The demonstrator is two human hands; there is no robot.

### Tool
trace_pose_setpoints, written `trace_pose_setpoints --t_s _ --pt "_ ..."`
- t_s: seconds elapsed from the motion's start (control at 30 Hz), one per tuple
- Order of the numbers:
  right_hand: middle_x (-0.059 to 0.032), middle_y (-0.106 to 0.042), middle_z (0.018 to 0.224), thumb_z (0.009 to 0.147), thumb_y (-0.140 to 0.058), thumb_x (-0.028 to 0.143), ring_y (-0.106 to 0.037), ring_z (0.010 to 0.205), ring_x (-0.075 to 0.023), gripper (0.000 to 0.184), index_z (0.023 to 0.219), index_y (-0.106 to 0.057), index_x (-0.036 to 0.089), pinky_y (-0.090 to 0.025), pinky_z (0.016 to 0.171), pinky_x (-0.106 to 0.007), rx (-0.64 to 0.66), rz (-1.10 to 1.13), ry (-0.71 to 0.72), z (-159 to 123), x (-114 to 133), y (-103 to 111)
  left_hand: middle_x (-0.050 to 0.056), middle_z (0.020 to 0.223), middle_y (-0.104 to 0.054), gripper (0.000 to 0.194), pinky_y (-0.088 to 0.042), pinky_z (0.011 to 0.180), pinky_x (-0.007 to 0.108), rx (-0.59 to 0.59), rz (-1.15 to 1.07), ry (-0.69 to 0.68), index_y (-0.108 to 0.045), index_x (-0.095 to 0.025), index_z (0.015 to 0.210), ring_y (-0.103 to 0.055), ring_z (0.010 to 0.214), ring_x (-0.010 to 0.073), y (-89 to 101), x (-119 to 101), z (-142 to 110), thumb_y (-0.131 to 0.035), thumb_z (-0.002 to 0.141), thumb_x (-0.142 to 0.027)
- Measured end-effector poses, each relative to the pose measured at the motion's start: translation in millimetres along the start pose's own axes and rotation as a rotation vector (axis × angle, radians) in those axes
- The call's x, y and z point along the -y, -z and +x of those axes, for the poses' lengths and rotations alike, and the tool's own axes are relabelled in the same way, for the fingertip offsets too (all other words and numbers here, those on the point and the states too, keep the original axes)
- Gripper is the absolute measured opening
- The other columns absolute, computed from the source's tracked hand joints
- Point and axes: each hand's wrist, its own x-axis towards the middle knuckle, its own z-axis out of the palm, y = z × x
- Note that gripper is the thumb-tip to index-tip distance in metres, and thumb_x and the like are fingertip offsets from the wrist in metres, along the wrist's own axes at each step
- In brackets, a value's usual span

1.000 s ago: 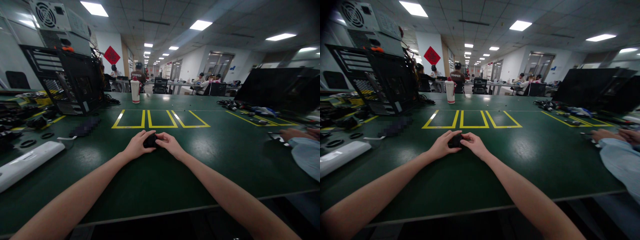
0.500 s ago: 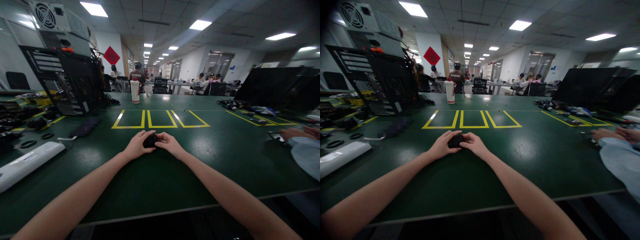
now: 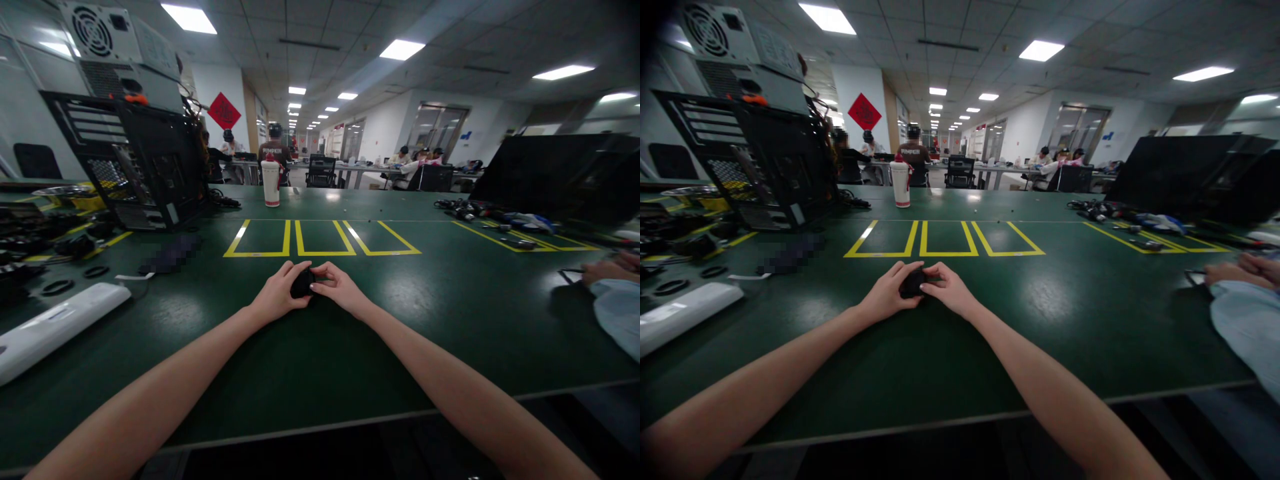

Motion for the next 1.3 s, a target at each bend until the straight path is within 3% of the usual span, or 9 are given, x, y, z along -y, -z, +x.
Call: trace_pose_setpoints --t_s 0.27,0.4,0.6,0.8,1.0,1.3 --pt "-0.0029 -0.055 0.098 0.069 -0.06 0.032 -0.058 0.086 -0.0151 0.028 0.093 -0.051 0.02 -0.046 0.08 -0.036 -0.081 -0.031 -0.043 1.7 -0.2 -3.4 0.003 0.101 -0.044 0.066 -0.05 0.071 0.031 -0.005 0.005 -0.001 -0.03 -0.028 0.124 -0.052 0.084 0.017 -0.4 0.3 0.4 -0.062 0.067 -0.029" --pt "-0.0053 -0.056 0.101 0.07 -0.06 0.029 -0.056 0.092 -0.0167 0.031 0.098 -0.052 0.018 -0.043 0.086 -0.037 -0.055 -0.046 -0.073 1.4 1.9 -3.5 0.004 0.107 -0.044 0.064 -0.048 0.078 0.034 -0.02 0.013 -0.014 -0.032 -0.027 0.123 -0.052 0.092 0.0196 -0.7 -0.8 0.7 -0.062 0.067 -0.027" --pt "-0.0017 -0.056 0.095 0.064 -0.066 0.024 -0.054 0.094 -0.0159 0.033 0.092 -0.049 0.02 -0.043 0.085 -0.036 -0.003 -0.03 -0.027 0.0 1.1 -2.5 0.004 0.122 -0.042 0.065 -0.041 0.092 0.036 -0.026 -0.001 -0.089 -0.031 -0.024 0.123 -0.046 0.108 0.0212 1.2 -3.5 1.5 -0.062 0.066 -0.023" --pt "-0.0009 -0.057 0.089 0.07 -0.06 0.031 -0.057 0.086 -0.0144 0.023 0.087 -0.05 0.02 -0.045 0.081 -0.035 -0.042 -0.003 -0.036 0.0 3.1 -5.2 0.005 0.118 -0.048 0.064 -0.043 0.088 0.038 0.01 0.006 -0.062 -0.032 -0.024 0.122 -0.05 0.105 0.0215 3.5 -5.6 1.6 -0.062 0.066 -0.025" --pt "-0.0066 -0.057 0.101 0.07 -0.06 0.028 -0.056 0.094 -0.0176 0.031 0.098 -0.052 0.017 -0.042 0.087 -0.039 -0.055 -0.065 -0.099 1.5 4.7 -4.0 0.005 0.116 -0.049 0.063 -0.043 0.087 0.037 -0.002 0.011 -0.054 -0.033 -0.023 0.12 -0.05 0.103 0.0207 2.5 -5.0 3.2 -0.063 0.064 -0.025" --pt "-0.0021 -0.055 0.097 0.066 -0.063 0.023 -0.053 0.096 -0.0168 0.029 0.092 -0.05 0.02 -0.044 0.085 -0.037 -0.019 -0.038 -0.046 -2.4 8.1 -3.3 0.005 0.114 -0.05 0.063 -0.044 0.084 0.035 0.001 0.022 -0.06 -0.034 -0.022 0.119 -0.052 0.1 0.0209 4.1 -6.3 4.2 -0.063 0.063 -0.024"
